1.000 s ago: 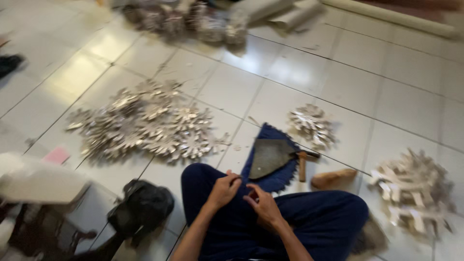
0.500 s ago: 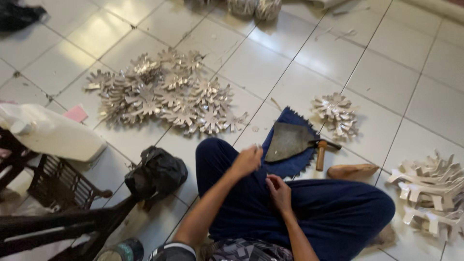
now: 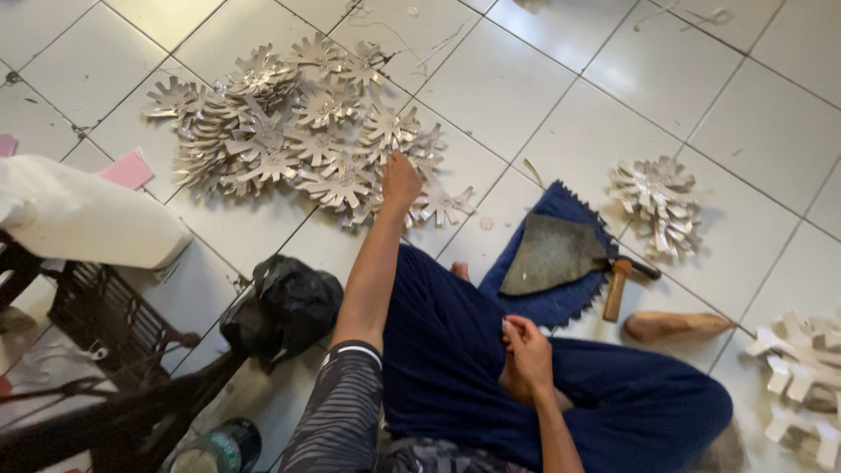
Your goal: The person sits on the floor and shapes decorative flower-shaped metal cutouts, holding a punch against the center of each flower and striking it with a hammer over a stone pad, then sets the finished flower on a growing pile beside them and picks up the next piece.
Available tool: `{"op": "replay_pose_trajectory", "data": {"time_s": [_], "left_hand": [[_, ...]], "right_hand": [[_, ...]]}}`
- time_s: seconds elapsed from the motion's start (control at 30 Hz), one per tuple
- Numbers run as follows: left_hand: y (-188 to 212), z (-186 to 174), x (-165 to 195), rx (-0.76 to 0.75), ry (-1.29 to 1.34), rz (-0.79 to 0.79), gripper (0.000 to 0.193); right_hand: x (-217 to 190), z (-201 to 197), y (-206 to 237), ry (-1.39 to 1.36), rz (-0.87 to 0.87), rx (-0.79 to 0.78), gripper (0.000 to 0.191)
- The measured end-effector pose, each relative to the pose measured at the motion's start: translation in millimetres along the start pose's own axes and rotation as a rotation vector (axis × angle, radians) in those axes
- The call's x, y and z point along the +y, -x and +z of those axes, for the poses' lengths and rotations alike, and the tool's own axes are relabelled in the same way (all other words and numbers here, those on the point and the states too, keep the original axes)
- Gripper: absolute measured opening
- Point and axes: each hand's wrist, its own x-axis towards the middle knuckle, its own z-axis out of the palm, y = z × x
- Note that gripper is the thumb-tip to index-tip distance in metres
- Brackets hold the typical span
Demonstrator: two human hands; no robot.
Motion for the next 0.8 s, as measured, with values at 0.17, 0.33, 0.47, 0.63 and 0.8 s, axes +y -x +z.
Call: {"op": "replay_pose_trajectory", "data": {"time_s": [0.17, 0.33, 0.47, 0.63, 0.8], "left_hand": [[-86.9, 34.3, -22.6, 0.146, -0.145, 0.131, 0.075], [-157.3, 55.9, -47.2, 0.156, -0.134, 0.313, 0.077], [-200.2, 70.1, -71.8, -0.109, -0.094, 0.168, 0.053], [-215.6, 91.5, -91.3, -0.002, -0.278, 0.359, 0.022], [-198.3, 85.3, -81.4, -0.039, -0.252, 0.283, 0.008]], "right_hand": [[23.7, 3.0, -55.6, -0.006, 0.05, -0.027, 0.027], [34.7, 13.1, -105.2, 0.021, 0.16, -0.003, 0.028], [38.8, 21.4, -133.3, 0.074, 0.221, -0.009, 0.029], [45.5, 20.9, -141.4, 0.134, 0.278, 0.001, 0.03], [53.7, 9.8, -132.8, 0.116, 0.237, 0.002, 0.03]]}}
